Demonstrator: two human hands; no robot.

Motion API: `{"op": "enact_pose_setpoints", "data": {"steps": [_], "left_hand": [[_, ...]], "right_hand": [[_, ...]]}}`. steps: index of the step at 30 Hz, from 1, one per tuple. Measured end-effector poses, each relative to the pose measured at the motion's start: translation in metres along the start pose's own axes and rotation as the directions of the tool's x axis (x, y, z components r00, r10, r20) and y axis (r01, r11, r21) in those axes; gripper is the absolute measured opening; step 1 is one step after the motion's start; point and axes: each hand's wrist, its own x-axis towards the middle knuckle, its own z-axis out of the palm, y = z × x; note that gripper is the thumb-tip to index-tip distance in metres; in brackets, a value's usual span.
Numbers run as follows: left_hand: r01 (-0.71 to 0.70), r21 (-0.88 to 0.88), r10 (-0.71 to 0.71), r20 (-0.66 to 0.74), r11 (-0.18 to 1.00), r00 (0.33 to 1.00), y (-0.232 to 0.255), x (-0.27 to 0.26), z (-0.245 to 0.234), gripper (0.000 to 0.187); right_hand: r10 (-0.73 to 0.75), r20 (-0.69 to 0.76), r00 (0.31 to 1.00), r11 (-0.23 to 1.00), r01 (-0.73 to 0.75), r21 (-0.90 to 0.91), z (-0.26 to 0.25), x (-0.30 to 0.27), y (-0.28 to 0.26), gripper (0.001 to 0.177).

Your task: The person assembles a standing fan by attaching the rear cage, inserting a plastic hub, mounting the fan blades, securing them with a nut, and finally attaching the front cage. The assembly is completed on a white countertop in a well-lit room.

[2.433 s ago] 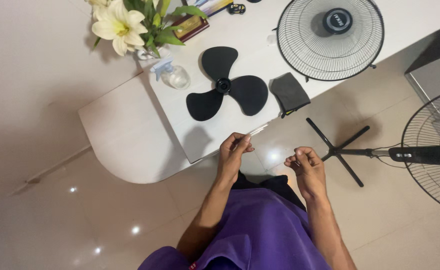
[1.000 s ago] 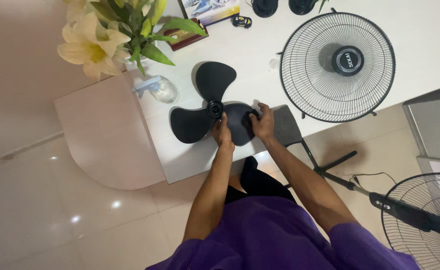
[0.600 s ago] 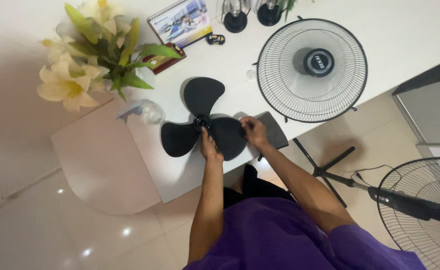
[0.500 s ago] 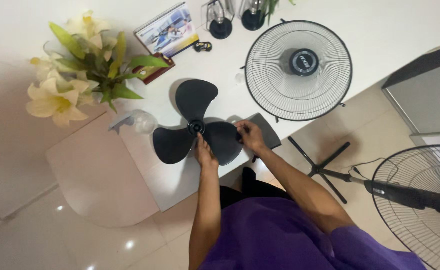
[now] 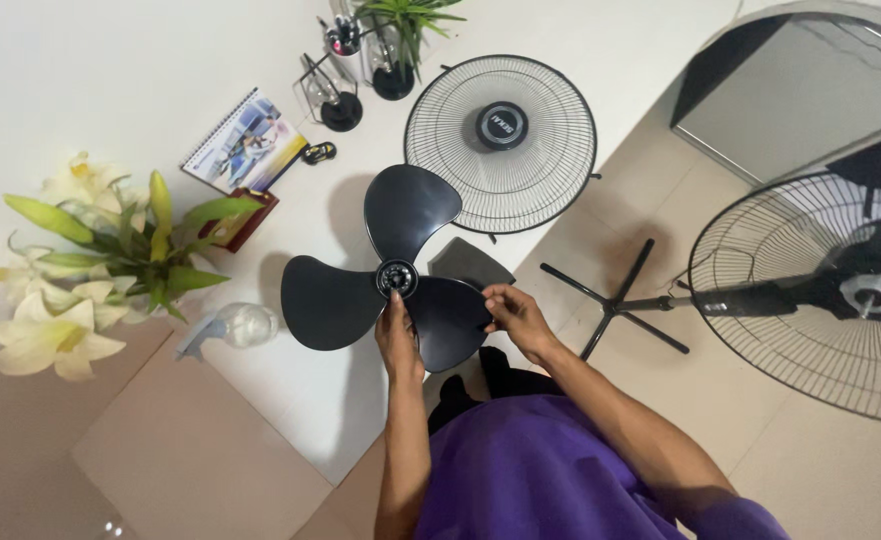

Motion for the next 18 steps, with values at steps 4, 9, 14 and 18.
{"op": "enact_pose_setpoints", "data": {"steps": [4, 9, 14, 18], "left_hand": [[0.016, 0.027, -0.018, 0.072, 1.0, 0.997, 0.016, -0.016, 0.015, 0.051], [-0.033, -0.041, 0.045, 0.338, 0.999, 0.94, 0.035, -0.026, 0.025, 0.049], [-0.132, 0.061, 0.084, 0.497, 0.989, 0.864, 0.046, -0.034, 0.036, 0.044], [-0.144, 0.137, 0.039, 0.58, 0.98, 0.814, 0.05, -0.044, 0.048, 0.039]], "right_hand": [[-0.024, -0.049, 0.999, 0.997, 0.028, 0.078, 0.0, -0.031, -0.008, 0.017], [-0.052, -0.111, 0.992, 0.994, 0.062, 0.088, 0.0, -0.063, -0.017, 0.015], [-0.051, -0.22, 0.974, 0.999, 0.047, -0.023, 0.002, -0.093, -0.016, 0.013], [-0.161, -0.304, 0.939, 0.984, 0.129, -0.122, 0.002, -0.109, -0.016, 0.015]]}}
